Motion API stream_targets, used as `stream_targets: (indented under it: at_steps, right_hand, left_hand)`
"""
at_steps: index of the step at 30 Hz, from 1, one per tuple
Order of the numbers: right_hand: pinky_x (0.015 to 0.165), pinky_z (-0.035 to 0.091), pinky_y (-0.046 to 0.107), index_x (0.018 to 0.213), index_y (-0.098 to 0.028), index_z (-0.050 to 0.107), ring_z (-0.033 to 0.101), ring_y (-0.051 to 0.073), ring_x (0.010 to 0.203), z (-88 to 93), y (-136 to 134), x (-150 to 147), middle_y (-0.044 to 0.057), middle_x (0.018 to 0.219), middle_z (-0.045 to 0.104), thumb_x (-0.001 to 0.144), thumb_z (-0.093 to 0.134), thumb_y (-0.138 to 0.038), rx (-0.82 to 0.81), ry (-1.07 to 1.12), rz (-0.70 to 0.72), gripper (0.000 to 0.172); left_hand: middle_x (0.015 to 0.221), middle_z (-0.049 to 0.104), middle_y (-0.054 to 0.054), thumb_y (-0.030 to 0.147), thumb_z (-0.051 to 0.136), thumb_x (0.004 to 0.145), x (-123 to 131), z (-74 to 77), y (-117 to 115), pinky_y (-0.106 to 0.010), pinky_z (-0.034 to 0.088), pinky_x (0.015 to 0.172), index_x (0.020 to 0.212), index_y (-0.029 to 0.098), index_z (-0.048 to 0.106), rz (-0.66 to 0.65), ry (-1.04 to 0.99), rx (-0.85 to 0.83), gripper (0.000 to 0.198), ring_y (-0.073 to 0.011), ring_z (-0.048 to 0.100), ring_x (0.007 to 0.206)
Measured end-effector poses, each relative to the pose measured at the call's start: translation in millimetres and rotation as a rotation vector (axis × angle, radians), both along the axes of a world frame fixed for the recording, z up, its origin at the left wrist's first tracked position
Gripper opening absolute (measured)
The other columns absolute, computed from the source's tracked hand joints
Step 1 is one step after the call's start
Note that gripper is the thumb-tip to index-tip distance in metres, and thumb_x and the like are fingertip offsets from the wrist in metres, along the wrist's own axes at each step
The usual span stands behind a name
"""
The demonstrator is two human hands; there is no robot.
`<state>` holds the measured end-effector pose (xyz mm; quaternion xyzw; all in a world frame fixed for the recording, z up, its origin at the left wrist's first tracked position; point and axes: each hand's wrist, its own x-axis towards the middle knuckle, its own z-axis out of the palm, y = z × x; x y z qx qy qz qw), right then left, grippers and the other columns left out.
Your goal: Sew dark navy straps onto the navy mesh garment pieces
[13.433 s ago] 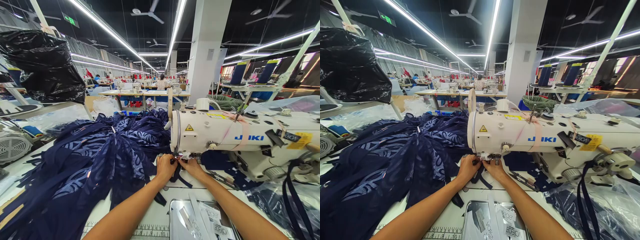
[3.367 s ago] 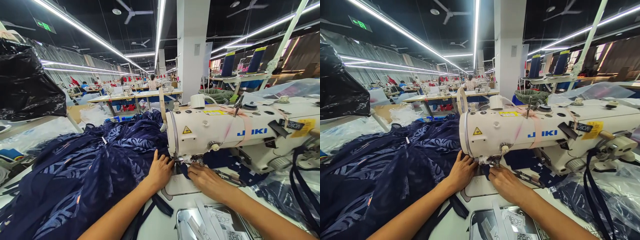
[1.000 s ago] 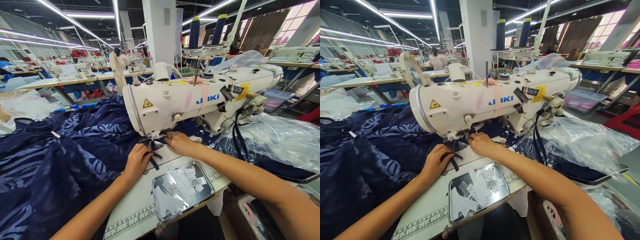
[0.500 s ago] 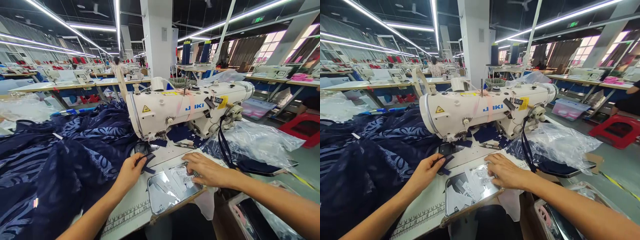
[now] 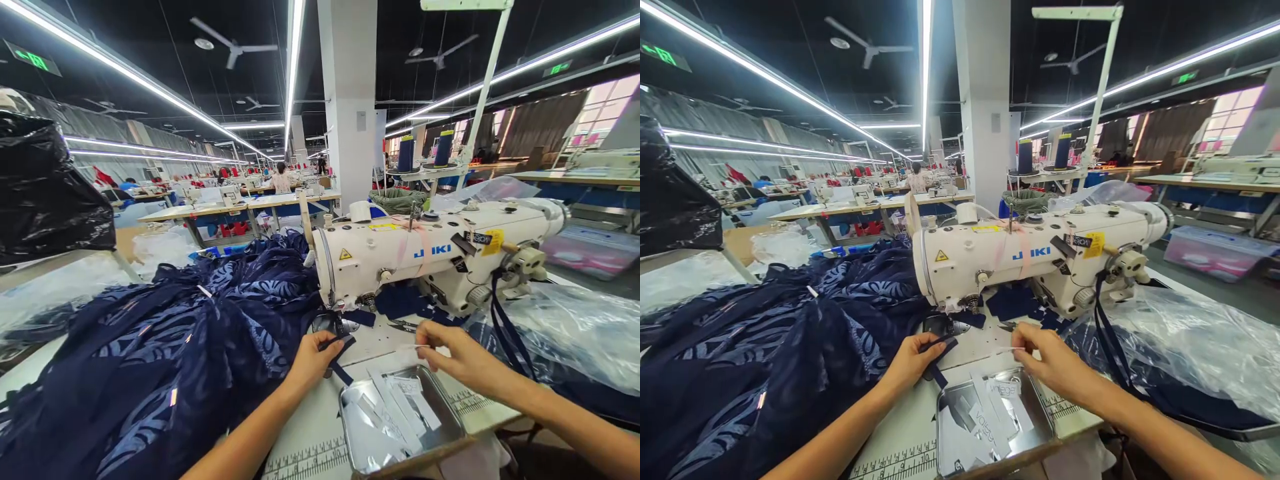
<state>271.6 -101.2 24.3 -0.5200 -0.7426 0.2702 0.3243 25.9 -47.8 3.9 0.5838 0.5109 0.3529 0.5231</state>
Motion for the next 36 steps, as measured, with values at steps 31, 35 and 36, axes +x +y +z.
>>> stream_targets:
  at_steps: [31, 35, 36]
  right_hand:
    - [0.049, 0.028, 0.022, 0.055, -0.018, 0.050, 0.035, 0.008, 0.048, -12.1, 47.3, -91.9, -0.006, 0.048, 0.040, 0.061, 0.061, -0.039, -0.340, 0.500, 0.128, 0.024]
    - [0.049, 0.027, 0.023, 0.053, -0.017, 0.049, 0.034, 0.008, 0.047, -13.1, 46.9, -92.1, -0.006, 0.047, 0.040, 0.059, 0.061, -0.036, -0.355, 0.500, 0.104, 0.024]
    - [0.049, 0.027, 0.023, 0.052, -0.017, 0.049, 0.034, 0.008, 0.047, -13.9, 46.9, -91.6, -0.006, 0.046, 0.040, 0.060, 0.061, -0.036, -0.352, 0.501, 0.103, 0.024]
  left_hand:
    - [0.051, 0.046, 0.004, 0.047, 0.066, 0.055, -5.6, 5.8, -10.1, -0.023, 0.026, 0.051, 0.054, 0.014, 0.058, -0.070, -0.125, 0.026, 0.034, -0.0095, 0.037, 0.052]
    - [0.049, 0.048, 0.005, 0.037, 0.068, 0.050, -5.7, 6.3, -8.4, -0.022, 0.026, 0.052, 0.053, 0.014, 0.059, -0.043, -0.148, -0.013, 0.025, -0.0084, 0.037, 0.050]
    - [0.050, 0.049, 0.004, 0.035, 0.068, 0.050, -5.9, 6.9, -8.5, -0.023, 0.027, 0.052, 0.054, 0.013, 0.060, -0.041, -0.150, -0.025, 0.023, -0.0085, 0.038, 0.051]
